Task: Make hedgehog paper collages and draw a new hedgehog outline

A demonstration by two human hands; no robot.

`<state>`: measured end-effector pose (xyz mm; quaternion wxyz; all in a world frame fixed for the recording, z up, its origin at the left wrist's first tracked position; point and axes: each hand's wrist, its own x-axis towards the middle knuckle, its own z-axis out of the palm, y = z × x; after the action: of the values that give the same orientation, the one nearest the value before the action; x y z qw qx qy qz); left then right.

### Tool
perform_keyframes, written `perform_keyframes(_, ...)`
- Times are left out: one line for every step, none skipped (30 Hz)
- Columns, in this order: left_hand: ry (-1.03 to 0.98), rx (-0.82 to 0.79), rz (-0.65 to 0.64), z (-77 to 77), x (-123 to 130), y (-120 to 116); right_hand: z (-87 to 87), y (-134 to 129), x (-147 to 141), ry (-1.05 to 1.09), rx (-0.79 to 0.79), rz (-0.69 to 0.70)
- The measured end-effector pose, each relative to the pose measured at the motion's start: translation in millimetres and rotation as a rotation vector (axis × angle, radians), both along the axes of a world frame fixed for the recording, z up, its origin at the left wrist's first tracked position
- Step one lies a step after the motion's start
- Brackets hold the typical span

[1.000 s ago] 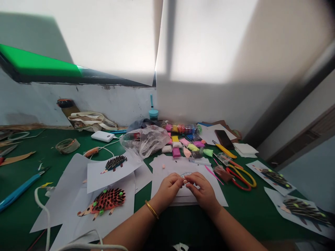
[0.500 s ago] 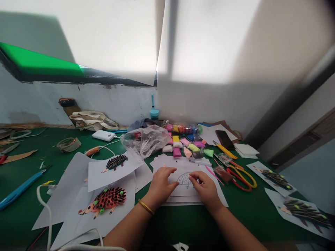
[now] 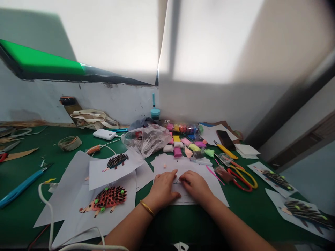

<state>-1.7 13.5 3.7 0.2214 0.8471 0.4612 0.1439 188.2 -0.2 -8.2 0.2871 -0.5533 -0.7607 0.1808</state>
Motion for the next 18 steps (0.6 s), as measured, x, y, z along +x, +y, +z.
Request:
perform_keyframes(0.0, -0.003, 0.001, -0.3, -0.1, -0.1, -0.1, 1.4, -1.4, -0.013, 0.004, 0.006)
perform_keyframes(0.001, -0.006, 0.002, -0.5, 0.0, -0.2, -0.6, 2.5, -2.5, -0.019, 0.008, 0.012)
perform_keyframes(0.002, -0.008, 0.003, -0.6, 0.1, -0.3, -1.6, 3.4, -3.2, -0.019, 0.011, 0.016)
perform_keyframes(0.002, -0.01, 0.003, -0.7, 0.2, -0.4, -2.9, 3.9, -3.6, -0.017, 0.013, 0.019)
perform_keyframes(0.002, -0.01, 0.004, -0.7, 0.4, -0.4, -4.4, 4.2, -3.6, -0.013, 0.015, 0.02)
perform_keyframes(0.002, -0.009, 0.004, -0.8, 0.5, -0.4, -5.9, 4.3, -3.2, -0.009, 0.019, 0.019)
perform_keyframes(0.001, -0.008, 0.003, -0.9, 0.6, -0.4, -7.3, 4.2, -2.5, -0.007, 0.025, 0.017)
perform_keyframes(-0.001, -0.006, 0.003, -1.0, 0.6, -0.3, -8.5, 3.9, -1.7, -0.006, 0.032, 0.011)
perform_keyframes(-0.003, -0.005, 0.004, -1.2, 0.6, -0.3, -9.4, 3.4, -0.8, -0.008, 0.041, 0.003)
perform_keyframes(-0.006, -0.004, 0.005, -1.5, 0.5, -0.3, -9.9, 2.8, 0.0, -0.012, 0.05, -0.007)
perform_keyframes(-0.011, -0.001, 0.007, -1.8, 0.4, -0.4, -10.2, 2.2, 0.8, -0.017, 0.059, -0.017)
perform_keyframes(-0.017, 0.002, 0.009, -2.2, 0.3, -0.5, -10.3, 1.5, 1.3, -0.022, 0.069, -0.026)
perform_keyframes(-0.022, 0.006, 0.01, -2.5, 0.2, -0.7, -10.3, 0.8, 1.7, -0.025, 0.08, -0.034)
perform_keyframes(-0.027, 0.011, 0.01, -2.8, 0.1, -1.0, -10.3, 0.3, 1.9, -0.028, 0.09, -0.036)
perform_keyframes(-0.031, 0.016, 0.009, -3.2, 0.0, -1.2, -10.4, -0.1, 1.9, -0.034, 0.101, -0.031)
perform_keyframes(-0.035, 0.022, 0.006, -3.6, 0.0, -1.4, -10.5, -0.2, 1.8, -0.042, 0.112, -0.024)
perform_keyframes(-0.038, 0.027, 0.003, -4.1, -0.1, -1.5, -10.6, 0.0, 1.7, -0.053, 0.122, -0.013)
perform_keyframes(-0.042, 0.033, 0.0, -4.7, -0.1, -1.6, -10.7, 0.3, 1.6, -0.066, 0.133, -0.003)
